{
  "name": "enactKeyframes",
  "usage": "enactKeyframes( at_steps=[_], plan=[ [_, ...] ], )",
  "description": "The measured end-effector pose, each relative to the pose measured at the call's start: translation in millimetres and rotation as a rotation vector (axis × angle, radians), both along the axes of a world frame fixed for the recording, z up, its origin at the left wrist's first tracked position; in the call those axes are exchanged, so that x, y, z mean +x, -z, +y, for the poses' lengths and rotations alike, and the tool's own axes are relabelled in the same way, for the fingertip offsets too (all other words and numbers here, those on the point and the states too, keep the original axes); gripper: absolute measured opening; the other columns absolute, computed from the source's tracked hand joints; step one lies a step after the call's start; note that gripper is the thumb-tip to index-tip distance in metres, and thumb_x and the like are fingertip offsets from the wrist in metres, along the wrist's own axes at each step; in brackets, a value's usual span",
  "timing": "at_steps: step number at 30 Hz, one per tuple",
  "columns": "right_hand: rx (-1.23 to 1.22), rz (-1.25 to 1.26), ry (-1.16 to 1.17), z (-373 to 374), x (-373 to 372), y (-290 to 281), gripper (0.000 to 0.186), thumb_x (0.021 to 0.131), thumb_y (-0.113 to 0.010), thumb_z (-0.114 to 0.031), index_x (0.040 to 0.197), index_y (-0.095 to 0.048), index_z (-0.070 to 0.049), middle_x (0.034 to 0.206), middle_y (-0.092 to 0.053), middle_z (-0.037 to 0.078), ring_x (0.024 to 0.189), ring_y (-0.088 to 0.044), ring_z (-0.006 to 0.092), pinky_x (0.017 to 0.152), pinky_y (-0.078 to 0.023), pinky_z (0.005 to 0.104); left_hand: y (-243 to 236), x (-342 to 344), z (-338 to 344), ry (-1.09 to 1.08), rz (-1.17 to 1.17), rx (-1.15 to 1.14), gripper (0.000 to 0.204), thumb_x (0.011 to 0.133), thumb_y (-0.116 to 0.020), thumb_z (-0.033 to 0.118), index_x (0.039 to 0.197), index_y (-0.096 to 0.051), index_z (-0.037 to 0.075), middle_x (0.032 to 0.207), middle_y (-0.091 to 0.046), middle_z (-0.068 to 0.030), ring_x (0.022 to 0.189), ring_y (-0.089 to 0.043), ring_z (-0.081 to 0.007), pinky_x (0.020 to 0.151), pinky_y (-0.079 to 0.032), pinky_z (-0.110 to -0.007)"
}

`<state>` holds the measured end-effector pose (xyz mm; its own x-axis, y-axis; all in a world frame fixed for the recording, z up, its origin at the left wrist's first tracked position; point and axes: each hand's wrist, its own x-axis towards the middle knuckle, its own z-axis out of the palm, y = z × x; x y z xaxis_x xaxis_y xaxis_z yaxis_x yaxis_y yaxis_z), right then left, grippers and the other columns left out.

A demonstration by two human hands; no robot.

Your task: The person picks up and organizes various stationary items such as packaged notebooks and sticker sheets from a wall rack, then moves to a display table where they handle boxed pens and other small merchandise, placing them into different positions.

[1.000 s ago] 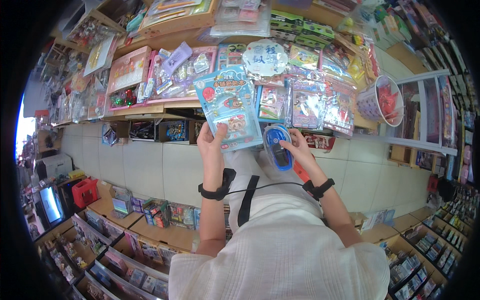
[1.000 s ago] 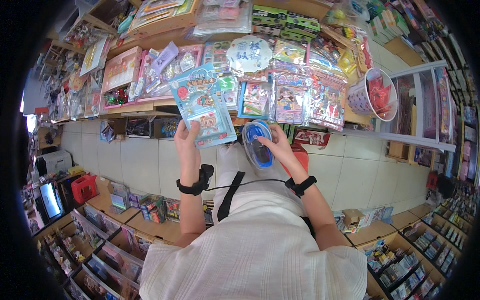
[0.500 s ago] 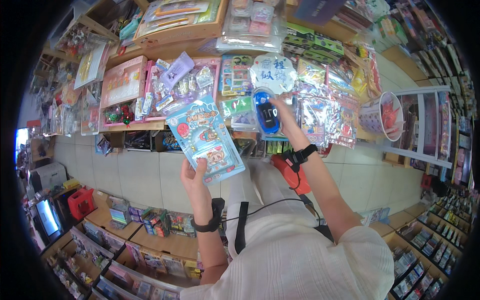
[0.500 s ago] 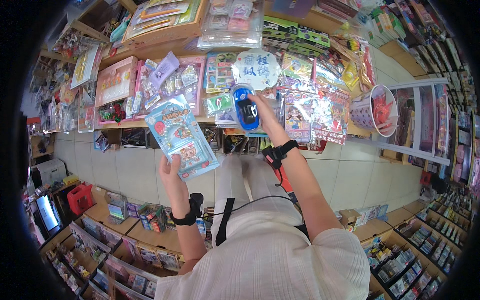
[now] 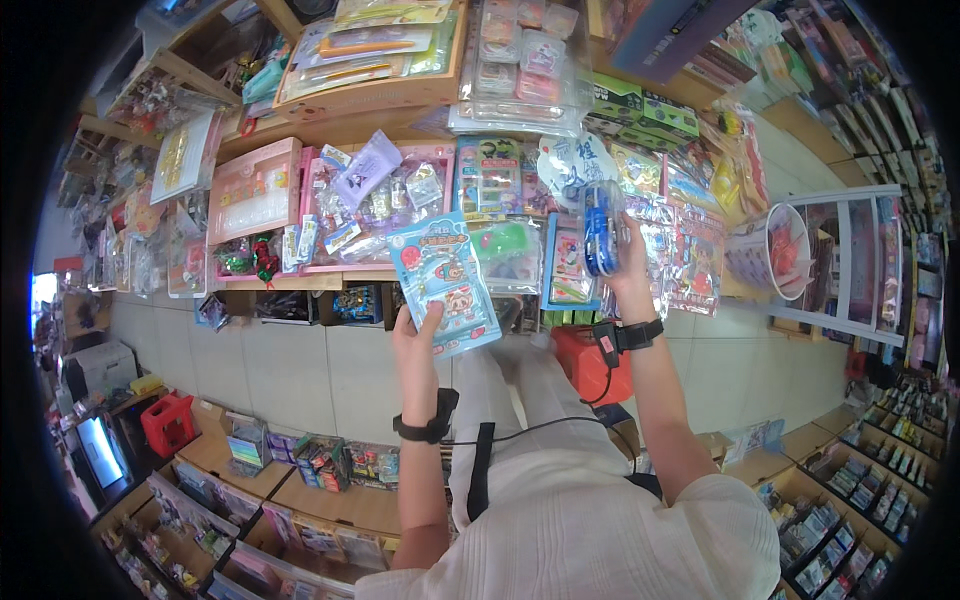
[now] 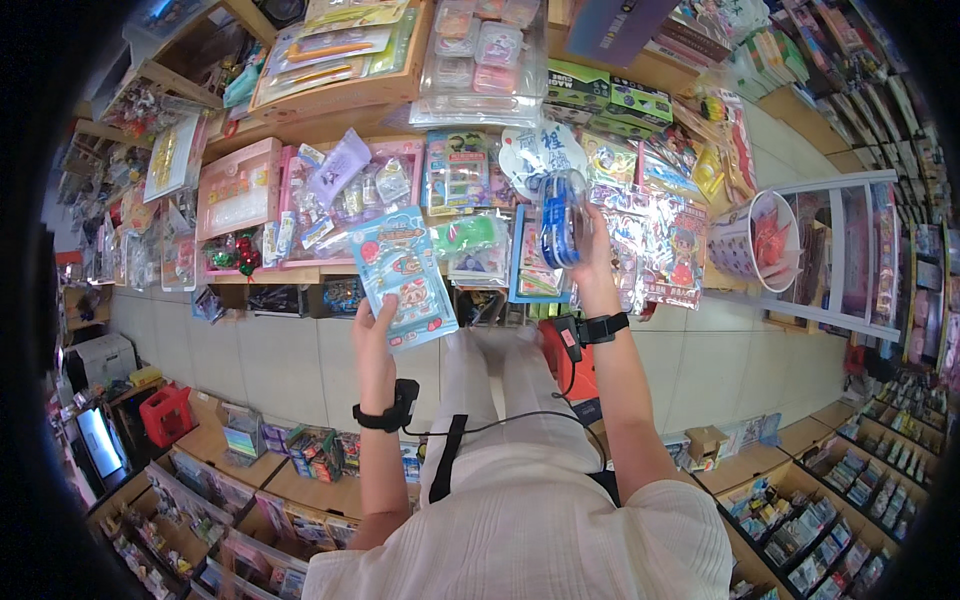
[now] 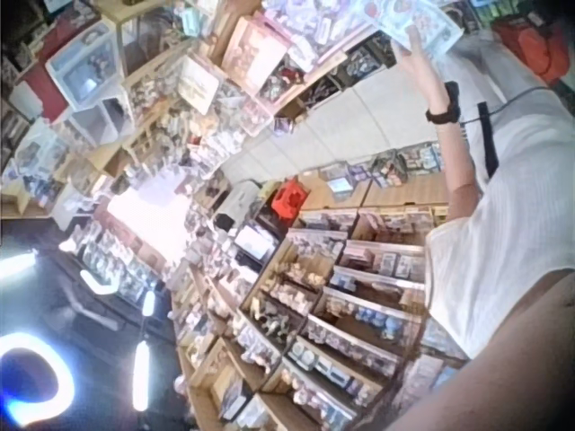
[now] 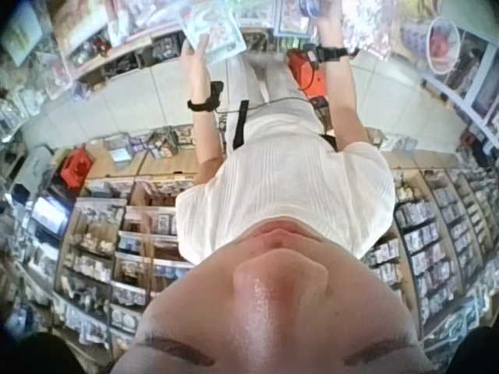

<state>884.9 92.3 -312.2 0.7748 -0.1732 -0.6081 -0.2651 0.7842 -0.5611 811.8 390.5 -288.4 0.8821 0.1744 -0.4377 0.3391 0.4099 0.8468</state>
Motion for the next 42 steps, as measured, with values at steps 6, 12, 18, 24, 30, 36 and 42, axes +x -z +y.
enactKeyframes(
  at_steps=[6,12,18,24,30,36,42],
  plan=[
    [0.011,0.009,0.027,-14,5,-24,0.038,0.082,-0.051,-0.04,0.094,-0.058,-0.005,0.078,-0.063,0.006,0.065,-0.061,0.0178,0.059,-0.051,0.03,41,43,-36,0.231,0.176,0.12,0.034,0.079,-0.063,0.029,0.099,-0.056,0.002,0.086,-0.061,-0.003,0.069,-0.055,-0.0065,0.049,-0.041,-0.019],
    [0.133,-0.118,0.039,-36,17,-13,0.027,0.086,-0.047,-0.032,0.09,-0.059,-0.008,0.078,-0.064,0.006,0.064,-0.062,0.0168,0.058,-0.052,0.0296,61,91,-108,0.405,0.055,0.013,0.037,0.079,-0.062,0.032,0.104,-0.057,0.005,0.085,-0.06,-0.0012,0.068,-0.053,-0.0064,0.052,-0.04,-0.021],
    [0.219,-0.143,-0.082,-29,12,-17,0.042,0.08,-0.052,-0.042,0.102,-0.055,-0.006,0.091,-0.061,0.011,0.078,-0.06,0.0254,0.072,-0.05,0.0389,93,143,-182,0.575,-0.132,0.261,0.035,0.078,-0.063,0.025,0.099,-0.058,-0.003,0.086,-0.063,-0.0083,0.072,-0.056,-0.0122,0.061,-0.044,-0.027],
    [0.08,0.013,-0.08,-16,-18,-25,0.041,0.085,-0.05,-0.038,0.107,-0.052,-0.003,0.088,-0.062,0.008,0.077,-0.06,0.0202,0.071,-0.051,0.0347,113,143,-199,0.41,-0.247,0.551,0.037,0.074,-0.061,0.013,0.104,-0.052,-0.006,0.091,-0.06,-0.0175,0.079,-0.058,-0.0244,0.07,-0.045,-0.033],
    [0.291,-0.055,-0.182,-30,-84,-25,0.034,0.086,-0.052,-0.029,0.109,-0.052,-0.004,0.098,-0.06,0.009,0.086,-0.059,0.0181,0.073,-0.049,0.0329,84,88,-174,0.346,-0.054,0.192,0.034,0.085,-0.053,0.019,0.112,-0.049,-0.002,0.103,-0.056,-0.0116,0.09,-0.056,-0.0176,0.075,-0.046,-0.028],
    [-0.439,0.008,-0.275,-14,-126,-16,0.048,0.086,-0.055,-0.028,0.122,-0.043,0.002,0.11,-0.054,0.009,0.1,-0.051,0.0131,0.085,-0.039,0.0243,34,4,-165,0.571,0.259,-0.226,0.044,0.088,-0.048,0.037,0.114,-0.046,0.001,0.104,-0.056,-0.0092,0.093,-0.054,-0.0143,0.076,-0.044,-0.024],
    [-1.059,-0.068,-0.389,-56,-127,-29,0.038,0.084,-0.055,-0.029,0.104,-0.056,0.002,0.083,-0.061,0.011,0.074,-0.055,0.0185,0.068,-0.045,0.0306,20,-33,-190,0.411,0.114,-0.205,0.043,0.077,-0.067,0.016,0.111,-0.047,-0.001,0.098,-0.056,-0.0065,0.085,-0.055,-0.0122,0.076,-0.045,-0.025]
  ],
)
